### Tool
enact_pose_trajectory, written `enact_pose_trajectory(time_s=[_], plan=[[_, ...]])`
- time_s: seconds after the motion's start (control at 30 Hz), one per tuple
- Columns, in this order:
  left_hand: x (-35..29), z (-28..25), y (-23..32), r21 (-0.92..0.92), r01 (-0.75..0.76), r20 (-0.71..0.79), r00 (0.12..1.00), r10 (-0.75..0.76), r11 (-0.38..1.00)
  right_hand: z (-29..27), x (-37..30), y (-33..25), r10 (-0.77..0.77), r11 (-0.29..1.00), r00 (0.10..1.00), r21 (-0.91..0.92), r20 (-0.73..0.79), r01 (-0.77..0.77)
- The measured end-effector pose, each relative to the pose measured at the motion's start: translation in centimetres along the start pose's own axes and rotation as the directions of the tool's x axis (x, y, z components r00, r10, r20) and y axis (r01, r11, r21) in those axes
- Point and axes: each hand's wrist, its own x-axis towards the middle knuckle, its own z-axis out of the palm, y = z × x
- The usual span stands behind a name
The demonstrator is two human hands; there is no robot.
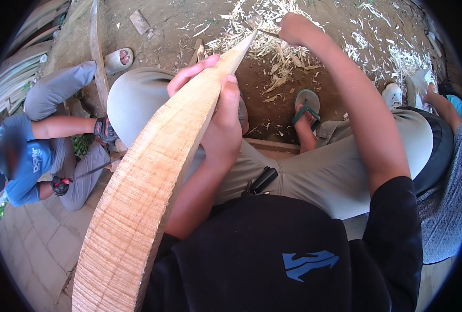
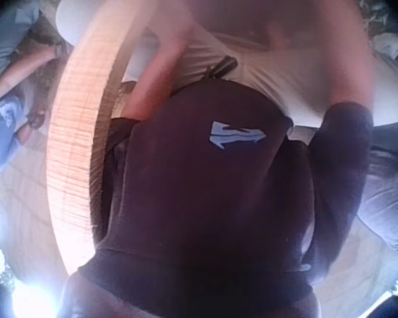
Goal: The person sits on the ground and uses a knife to shave thin strips from a long, curved piece of wood. They hold the wood with their left hand and scrape the surface with the knife in their right hand, creating a pile of wood shavings. Another person is visible in the background working with a power tool.
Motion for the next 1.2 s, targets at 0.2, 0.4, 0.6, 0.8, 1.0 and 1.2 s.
enact_pose_trajectory(time_s=[0.2,0.4,0.6,0.8,1.0,1.2], plan=[[-0.1,0.1,0.2,-0.038,0.028,0.031,0.999,-0.027,0.999,-2.7,-2.5,-2.0,-0.035,0.989,0.998,-0.139,0.06,0.043],[-0.1,-0.1,0.2,-0.112,0.043,0.024,0.999,-0.04,0.993,-5.2,-9.0,-5.8,-0.045,0.994,0.998,-0.1,0.035,0.048],[0.0,-0.2,0.1,-0.149,0.039,0.051,0.998,-0.031,0.988,-2.9,-10.3,-5.8,-0.012,0.995,1.0,-0.096,-0.029,0.009],[-0.1,-0.3,-0.4,-0.176,0.048,0.042,0.998,-0.041,0.983,-1.3,-11.0,-6.4,0.011,0.999,0.999,-0.052,-0.045,-0.013],[0.1,-0.2,-0.5,-0.22,0.013,0.055,0.998,-0.001,0.976,-1.2,-10.8,-6.7,0.003,0.997,0.998,-0.071,-0.057,-0.007],[0.0,-0.3,-0.2,-0.194,0.004,0.066,0.998,0.009,0.981,0.6,-10.4,-6.9,-0.017,0.995,0.996,-0.099,-0.085,0.008]])
